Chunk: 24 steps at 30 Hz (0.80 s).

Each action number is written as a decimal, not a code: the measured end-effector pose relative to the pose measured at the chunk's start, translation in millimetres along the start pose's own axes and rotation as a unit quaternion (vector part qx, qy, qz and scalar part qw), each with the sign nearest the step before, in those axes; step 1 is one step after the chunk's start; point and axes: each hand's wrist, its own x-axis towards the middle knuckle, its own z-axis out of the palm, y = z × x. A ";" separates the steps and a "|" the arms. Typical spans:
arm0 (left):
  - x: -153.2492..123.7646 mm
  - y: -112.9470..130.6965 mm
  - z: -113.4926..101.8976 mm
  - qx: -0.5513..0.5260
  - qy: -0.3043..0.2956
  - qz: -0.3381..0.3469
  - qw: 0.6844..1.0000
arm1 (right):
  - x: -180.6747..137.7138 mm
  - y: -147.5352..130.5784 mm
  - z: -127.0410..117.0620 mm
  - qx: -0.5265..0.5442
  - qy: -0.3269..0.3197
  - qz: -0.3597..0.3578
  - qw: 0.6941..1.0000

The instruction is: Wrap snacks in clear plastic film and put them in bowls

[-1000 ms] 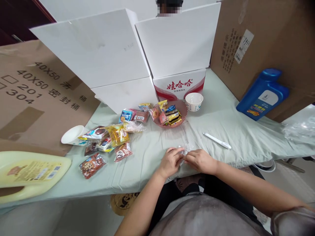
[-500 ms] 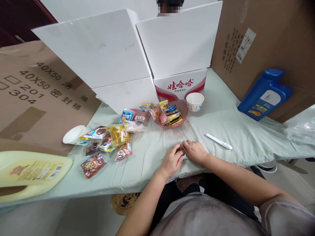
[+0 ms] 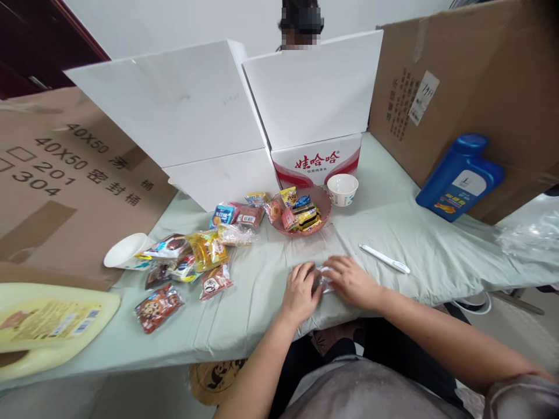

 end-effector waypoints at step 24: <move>1.0 -2.5 -0.9 -0.061 0.066 -0.003 0.996 | 168.5 182.4 -60.2 -0.103 -0.134 0.236 0.957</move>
